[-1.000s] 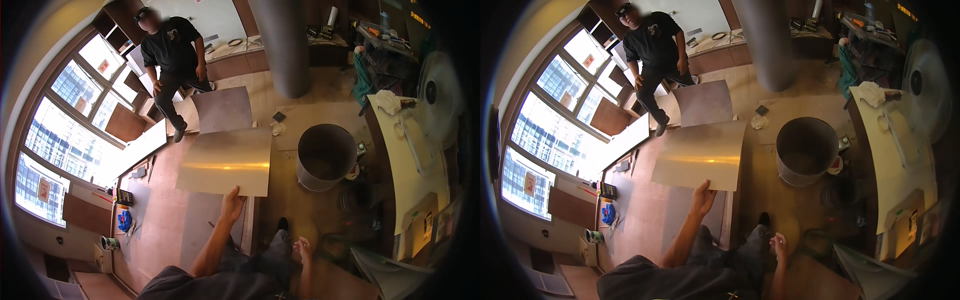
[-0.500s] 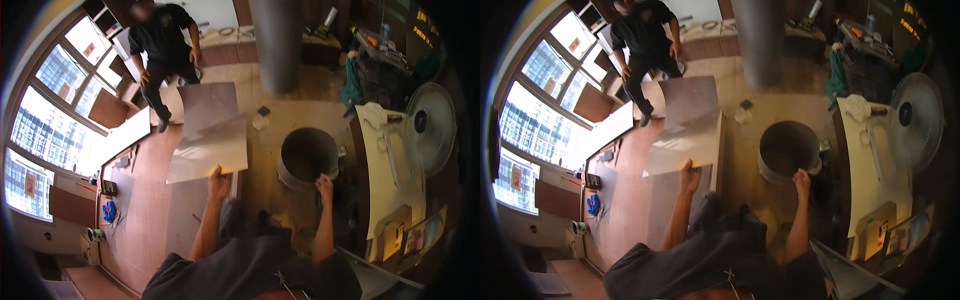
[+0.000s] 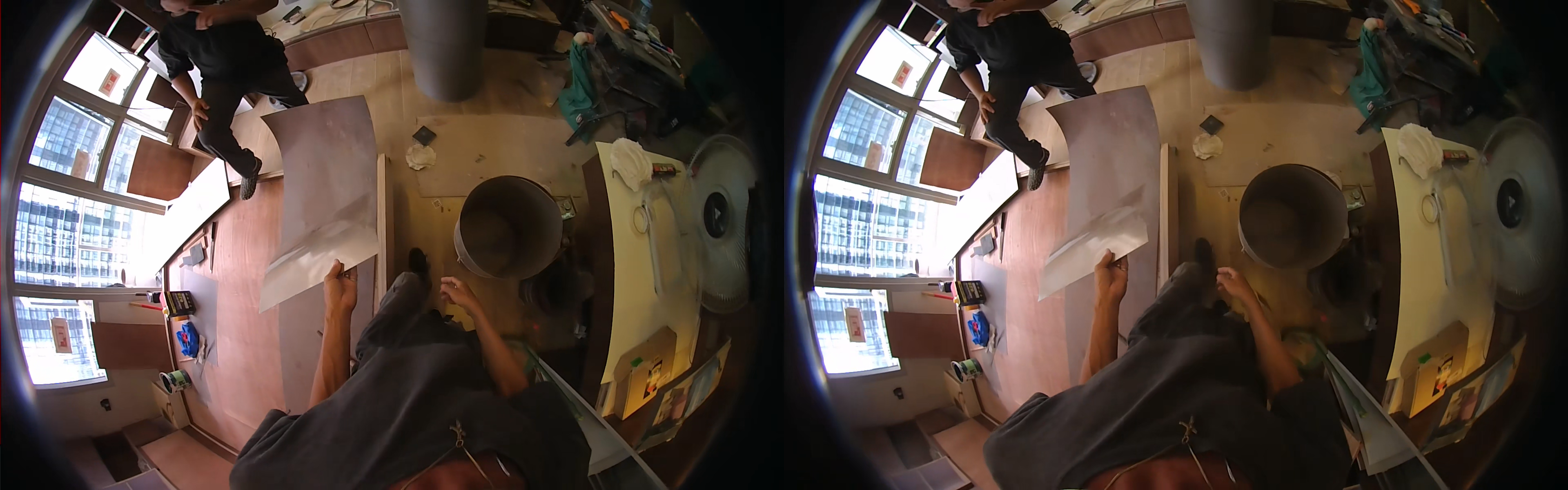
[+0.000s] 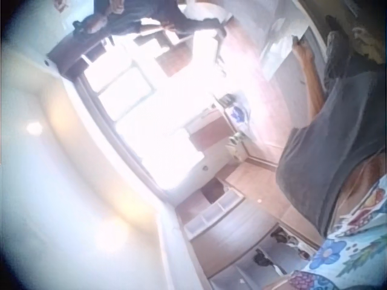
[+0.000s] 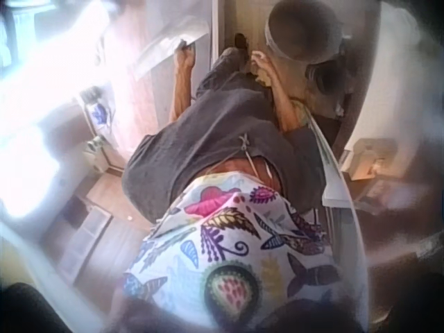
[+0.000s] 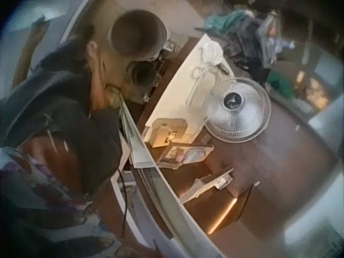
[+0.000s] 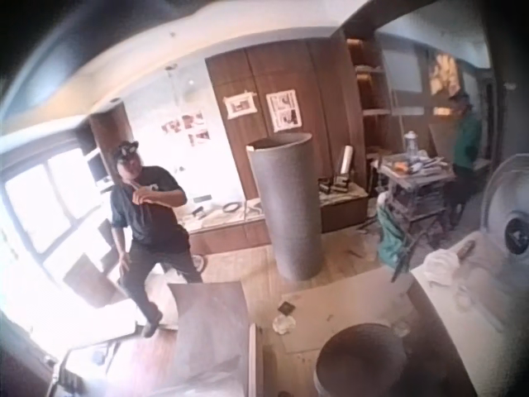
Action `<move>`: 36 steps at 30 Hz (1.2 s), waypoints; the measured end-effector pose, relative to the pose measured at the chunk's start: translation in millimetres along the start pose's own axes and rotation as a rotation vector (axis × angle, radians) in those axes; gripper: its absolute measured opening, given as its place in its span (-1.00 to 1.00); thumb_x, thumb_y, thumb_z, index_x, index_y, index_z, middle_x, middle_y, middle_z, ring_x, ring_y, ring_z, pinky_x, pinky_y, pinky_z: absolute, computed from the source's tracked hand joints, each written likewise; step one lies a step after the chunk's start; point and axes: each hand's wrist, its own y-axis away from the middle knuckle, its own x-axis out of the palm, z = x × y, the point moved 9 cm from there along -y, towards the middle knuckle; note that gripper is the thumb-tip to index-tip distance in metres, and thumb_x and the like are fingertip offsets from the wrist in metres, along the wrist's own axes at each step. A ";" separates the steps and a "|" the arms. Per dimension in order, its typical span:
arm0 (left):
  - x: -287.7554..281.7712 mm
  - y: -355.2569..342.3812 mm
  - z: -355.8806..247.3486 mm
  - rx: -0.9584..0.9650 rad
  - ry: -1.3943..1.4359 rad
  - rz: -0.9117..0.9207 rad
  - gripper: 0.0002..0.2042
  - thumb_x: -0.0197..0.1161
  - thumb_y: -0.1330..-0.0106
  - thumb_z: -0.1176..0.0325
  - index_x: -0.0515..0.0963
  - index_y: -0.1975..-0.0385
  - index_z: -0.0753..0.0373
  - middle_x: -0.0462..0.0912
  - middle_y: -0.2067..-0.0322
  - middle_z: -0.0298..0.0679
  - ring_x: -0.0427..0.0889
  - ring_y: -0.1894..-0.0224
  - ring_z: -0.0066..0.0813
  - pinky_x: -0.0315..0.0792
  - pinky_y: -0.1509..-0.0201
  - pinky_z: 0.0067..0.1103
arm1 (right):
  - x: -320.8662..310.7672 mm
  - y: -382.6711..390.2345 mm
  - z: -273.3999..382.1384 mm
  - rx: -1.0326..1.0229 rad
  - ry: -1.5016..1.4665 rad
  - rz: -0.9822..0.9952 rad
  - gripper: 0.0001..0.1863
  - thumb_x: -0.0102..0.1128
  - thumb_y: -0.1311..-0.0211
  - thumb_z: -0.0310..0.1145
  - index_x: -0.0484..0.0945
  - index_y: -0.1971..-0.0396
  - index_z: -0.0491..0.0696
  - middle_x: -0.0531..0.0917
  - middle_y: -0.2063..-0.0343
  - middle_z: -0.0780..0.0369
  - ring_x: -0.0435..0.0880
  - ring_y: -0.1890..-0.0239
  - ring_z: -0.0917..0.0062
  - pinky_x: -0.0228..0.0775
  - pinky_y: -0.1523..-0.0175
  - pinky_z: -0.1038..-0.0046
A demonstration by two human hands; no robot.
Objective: The person retrieves a large metal sheet from a shelf and places it on a workbench. They use a straight edge and a utility knife to score and cut the sheet into smaller pieces. The person then uses a sanding block to smooth the cut edges of the metal pieces.
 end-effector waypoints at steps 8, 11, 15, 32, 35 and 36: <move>31.6 -164.9 46.0 -0.188 -0.074 -0.160 -0.89 0.10 -0.44 0.53 0.47 0.10 0.30 0.61 0.13 -0.16 0.61 0.04 -0.23 0.51 -0.26 -0.30 | -77.1 -155.3 34.2 0.054 -0.082 -0.224 -0.63 0.18 -0.40 -0.26 0.53 -0.13 -0.05 0.69 0.31 0.28 0.68 0.38 0.62 0.53 0.31 0.54; 92.6 -204.3 72.3 -0.255 -0.130 -0.144 -0.84 0.08 -0.44 0.54 0.45 0.03 0.29 0.58 0.06 -0.14 0.58 -0.02 -0.21 0.49 -0.29 -0.28 | -123.5 -171.7 103.8 0.070 -0.108 -0.336 -0.67 0.16 -0.41 -0.28 0.54 -0.10 -0.04 0.68 0.34 0.30 0.67 0.40 0.63 0.51 0.34 0.57; 148.2 -228.3 55.1 -0.235 -0.161 -0.081 -0.82 0.07 -0.45 0.53 0.44 0.00 0.32 0.55 0.02 -0.12 0.56 -0.08 -0.22 0.48 -0.30 -0.27 | -160.4 -234.0 148.6 -0.044 -0.119 -0.417 -0.71 0.14 -0.43 -0.27 0.56 -0.07 -0.01 0.68 0.33 0.33 0.67 0.39 0.66 0.45 0.35 0.61; 148.0 -300.9 20.8 0.076 -0.068 -0.437 -0.67 0.12 -0.38 0.53 0.42 -0.13 0.38 0.57 -0.10 -0.09 0.50 -0.21 -0.19 0.38 -0.39 -0.29 | -248.7 -570.2 196.3 0.169 0.219 -0.390 -0.62 0.15 -0.40 -0.26 0.53 -0.13 -0.12 0.71 0.20 0.17 0.73 0.22 0.39 0.59 0.15 0.35; 144.3 -320.1 23.2 0.108 -0.074 -0.573 -0.56 0.13 -0.35 0.54 0.35 -0.24 0.42 0.50 -0.22 -0.02 0.42 -0.32 -0.17 0.27 -0.49 -0.24 | -276.2 -666.0 201.8 0.120 0.583 -0.404 -0.60 0.18 -0.36 -0.22 0.55 -0.09 -0.13 0.70 0.13 0.09 0.71 0.12 0.24 0.57 0.03 0.27; 146.5 -326.2 27.2 0.105 -0.133 -0.608 -0.56 0.13 -0.36 0.51 0.35 -0.24 0.43 0.50 -0.21 -0.02 0.43 -0.31 -0.17 0.26 -0.49 -0.24 | -283.1 -699.7 202.1 0.078 0.628 -0.364 -0.60 0.19 -0.35 -0.22 0.55 -0.08 -0.12 0.69 0.11 0.06 0.70 0.08 0.20 0.55 -0.01 0.25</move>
